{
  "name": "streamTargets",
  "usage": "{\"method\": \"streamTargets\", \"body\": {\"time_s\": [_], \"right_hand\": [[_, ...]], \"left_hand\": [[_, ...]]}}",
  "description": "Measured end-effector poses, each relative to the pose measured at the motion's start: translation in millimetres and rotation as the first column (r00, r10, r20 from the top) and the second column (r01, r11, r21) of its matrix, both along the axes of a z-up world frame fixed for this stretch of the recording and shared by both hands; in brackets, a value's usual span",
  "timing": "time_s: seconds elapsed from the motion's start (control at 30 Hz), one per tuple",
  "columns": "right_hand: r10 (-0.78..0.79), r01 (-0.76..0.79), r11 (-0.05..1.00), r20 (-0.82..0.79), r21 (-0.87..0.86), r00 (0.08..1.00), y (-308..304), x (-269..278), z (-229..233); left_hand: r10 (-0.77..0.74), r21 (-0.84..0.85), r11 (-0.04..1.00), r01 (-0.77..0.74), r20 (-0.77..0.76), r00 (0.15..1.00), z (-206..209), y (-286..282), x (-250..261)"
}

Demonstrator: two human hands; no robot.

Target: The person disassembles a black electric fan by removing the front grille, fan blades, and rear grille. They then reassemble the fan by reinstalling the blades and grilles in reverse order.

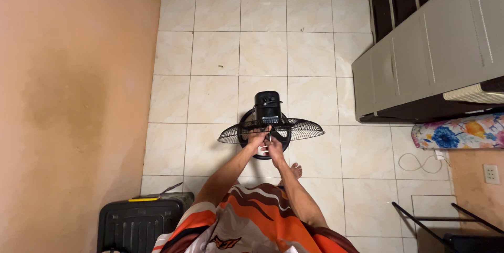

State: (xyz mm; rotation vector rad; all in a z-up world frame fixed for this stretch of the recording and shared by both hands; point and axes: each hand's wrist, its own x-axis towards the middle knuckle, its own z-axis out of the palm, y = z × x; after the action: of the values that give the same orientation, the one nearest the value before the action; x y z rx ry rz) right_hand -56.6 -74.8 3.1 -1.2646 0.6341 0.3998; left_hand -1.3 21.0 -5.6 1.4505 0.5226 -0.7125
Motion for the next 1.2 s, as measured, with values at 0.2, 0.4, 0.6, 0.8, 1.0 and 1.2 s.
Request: {"method": "streamTargets", "body": {"time_s": [0.2,0.4,0.6,0.8,1.0,1.2], "right_hand": [[-0.051,0.341,0.765,0.477,-0.546,0.878,8,-8,1],[-0.062,0.061,0.936,0.006,-0.346,0.998,-6,-12,2],[0.014,0.275,0.851,0.543,-0.448,0.84,-9,-15,2],[-0.437,0.436,0.895,0.02,-0.097,0.899,-19,0,1],[-0.212,0.228,0.96,0.114,-0.161,0.971,-13,-1,-2],[-0.219,0.39,0.855,0.444,-0.341,0.869,-7,0,-1]], "left_hand": [[0.08,-0.075,0.994,-0.074,0.07,0.994,1,-6,2],[0.008,-0.005,1.0,-0.008,0.095,0.995,-1,-3,4],[0.058,-0.025,0.998,-0.057,0.077,0.995,-2,-3,0],[-0.037,0.145,0.989,0.019,0.118,0.992,-2,-2,4],[-0.022,0.096,0.995,0.009,0.134,0.991,-3,-4,4],[-0.076,0.066,0.996,0.066,0.167,0.983,-2,0,6]]}}
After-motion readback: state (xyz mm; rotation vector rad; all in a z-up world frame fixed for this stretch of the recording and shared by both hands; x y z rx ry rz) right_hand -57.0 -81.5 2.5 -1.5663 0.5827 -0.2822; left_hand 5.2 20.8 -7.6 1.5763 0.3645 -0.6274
